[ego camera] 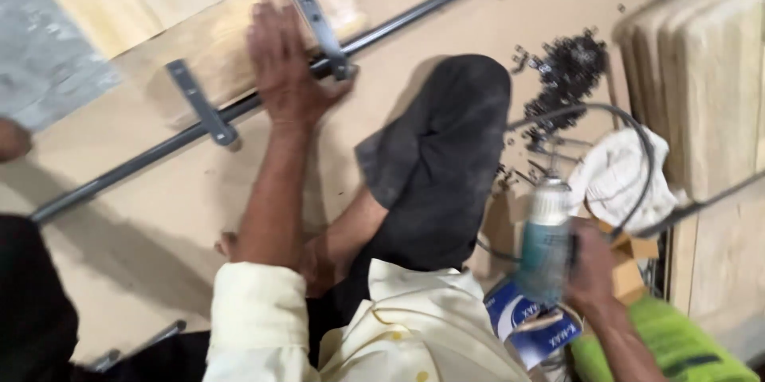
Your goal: The person sits on the floor and uses a corded drill to attach metal brackets to a wooden board with a metal rod. They repeatedly pick up screws, align the bracket, and drive the screws into the wood. The person also flips the board to work on the other side.
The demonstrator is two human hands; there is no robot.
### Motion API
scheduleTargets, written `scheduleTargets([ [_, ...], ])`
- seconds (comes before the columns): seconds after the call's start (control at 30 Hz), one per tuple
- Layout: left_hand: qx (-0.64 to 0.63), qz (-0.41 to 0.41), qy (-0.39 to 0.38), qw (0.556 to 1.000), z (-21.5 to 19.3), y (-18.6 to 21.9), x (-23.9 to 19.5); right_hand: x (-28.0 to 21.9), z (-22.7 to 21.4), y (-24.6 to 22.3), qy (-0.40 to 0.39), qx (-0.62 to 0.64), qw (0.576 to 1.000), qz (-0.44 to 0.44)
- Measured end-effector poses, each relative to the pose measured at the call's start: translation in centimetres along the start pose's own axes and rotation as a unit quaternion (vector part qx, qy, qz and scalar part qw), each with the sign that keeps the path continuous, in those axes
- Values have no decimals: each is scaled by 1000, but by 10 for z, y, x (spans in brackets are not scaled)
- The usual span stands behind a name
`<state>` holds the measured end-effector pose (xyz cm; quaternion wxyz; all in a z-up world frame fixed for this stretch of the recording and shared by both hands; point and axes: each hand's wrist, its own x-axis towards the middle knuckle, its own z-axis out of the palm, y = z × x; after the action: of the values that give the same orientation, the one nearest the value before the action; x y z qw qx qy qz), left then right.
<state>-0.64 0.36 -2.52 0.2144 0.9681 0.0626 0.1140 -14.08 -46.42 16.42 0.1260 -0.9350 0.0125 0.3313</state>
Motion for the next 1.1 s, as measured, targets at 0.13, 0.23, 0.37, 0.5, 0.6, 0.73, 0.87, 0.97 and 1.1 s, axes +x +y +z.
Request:
scheduleTargets([
  [0.13, 9, 18, 25, 999, 1, 1, 0, 20, -70, -56, 169, -7, 971, -167],
  [0.23, 11, 27, 33, 999, 6, 0, -1, 57, -110, -119, 238, -61, 919, -310],
  [0.37, 18, 9, 4, 1000, 11, -2, -2, 118, -113, -163, 138, -34, 926, -349],
  [0.5, 5, -24, -35, 999, 12, -2, 0, 171, -103, -197, 55, 44, 936, -344],
  [0.6, -18, -34, -44, 998, 12, -3, -2, 201, -97, -226, 23, -27, 925, -378],
  [0.73, -22, -28, -39, 999, 8, -4, -3, 227, -89, -247, -20, -49, 963, -263],
  [0.87, -21, -30, -68, 997, 1, -2, 6, 243, -82, -247, -34, -37, 969, -240],
  [0.97, -31, -31, -76, 996, 6, -4, -1, 248, -80, -245, -6, -53, 944, -325],
  [1.1, -19, -27, -72, 997, 9, -4, -1, 249, -79, -249, -27, -15, 956, -291],
])
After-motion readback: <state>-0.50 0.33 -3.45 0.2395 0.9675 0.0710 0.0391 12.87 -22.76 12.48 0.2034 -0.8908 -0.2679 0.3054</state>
